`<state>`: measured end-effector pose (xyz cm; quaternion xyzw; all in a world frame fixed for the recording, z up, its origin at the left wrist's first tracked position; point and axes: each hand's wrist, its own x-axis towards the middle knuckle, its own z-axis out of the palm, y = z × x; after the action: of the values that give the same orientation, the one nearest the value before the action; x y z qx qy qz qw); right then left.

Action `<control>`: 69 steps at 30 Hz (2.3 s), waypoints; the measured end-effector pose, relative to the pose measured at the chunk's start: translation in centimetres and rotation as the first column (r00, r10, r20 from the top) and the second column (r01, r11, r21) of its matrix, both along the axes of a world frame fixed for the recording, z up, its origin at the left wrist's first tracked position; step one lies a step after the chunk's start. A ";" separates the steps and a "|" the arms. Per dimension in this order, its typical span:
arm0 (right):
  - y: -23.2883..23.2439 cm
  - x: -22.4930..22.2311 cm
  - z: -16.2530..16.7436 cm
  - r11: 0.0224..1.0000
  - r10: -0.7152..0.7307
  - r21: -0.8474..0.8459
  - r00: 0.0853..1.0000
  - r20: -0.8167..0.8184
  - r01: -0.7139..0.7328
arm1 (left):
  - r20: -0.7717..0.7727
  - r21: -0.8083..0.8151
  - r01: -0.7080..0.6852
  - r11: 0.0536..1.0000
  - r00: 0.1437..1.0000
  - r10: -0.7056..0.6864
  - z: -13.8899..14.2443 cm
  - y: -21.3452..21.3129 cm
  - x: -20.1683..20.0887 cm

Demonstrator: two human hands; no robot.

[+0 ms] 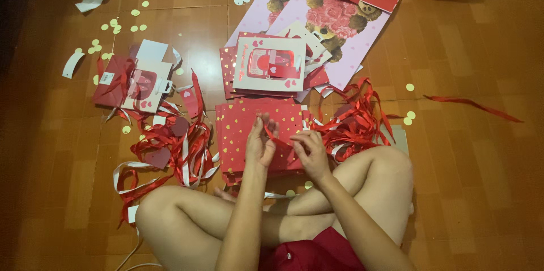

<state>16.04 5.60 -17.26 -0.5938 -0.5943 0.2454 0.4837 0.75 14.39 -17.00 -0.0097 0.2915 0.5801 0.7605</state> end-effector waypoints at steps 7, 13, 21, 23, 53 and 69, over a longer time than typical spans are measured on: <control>0.7 -0.4 -0.4 0.998 -0.034 0.065 0.966 0.256 0.018 | -0.156 0.313 0.233 0.921 0.969 -0.192 3.2 -1.4 0.5; 0.6 -0.1 -0.4 0.994 -0.058 0.107 0.957 0.283 0.028 | -0.504 0.264 0.403 0.876 0.832 -0.231 3.2 -1.2 1.6; 1.2 1.3 -2.6 0.963 -0.211 -0.118 0.949 0.234 0.243 | -0.896 0.109 0.459 0.882 0.430 -0.113 -0.4 -1.4 1.5; 1.1 1.3 -2.7 0.961 -0.199 -0.139 0.948 0.247 0.238 | -0.910 0.148 0.451 0.880 0.411 -0.058 -1.0 -1.6 1.5; 0.5 0.6 -0.2 0.991 -0.018 -0.137 0.987 -0.162 -0.004 | -0.946 0.056 0.514 0.856 -0.248 0.210 2.8 -3.5 0.9; 1.8 1.6 -1.7 0.929 0.076 -0.289 0.883 -0.463 -0.231 | -0.989 0.057 0.619 0.784 -0.074 0.130 1.1 -3.9 0.3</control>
<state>17.66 7.36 -18.98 -0.5460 -0.4633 0.5099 0.4767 1.10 10.44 -15.92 0.6620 0.5681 0.2994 0.3865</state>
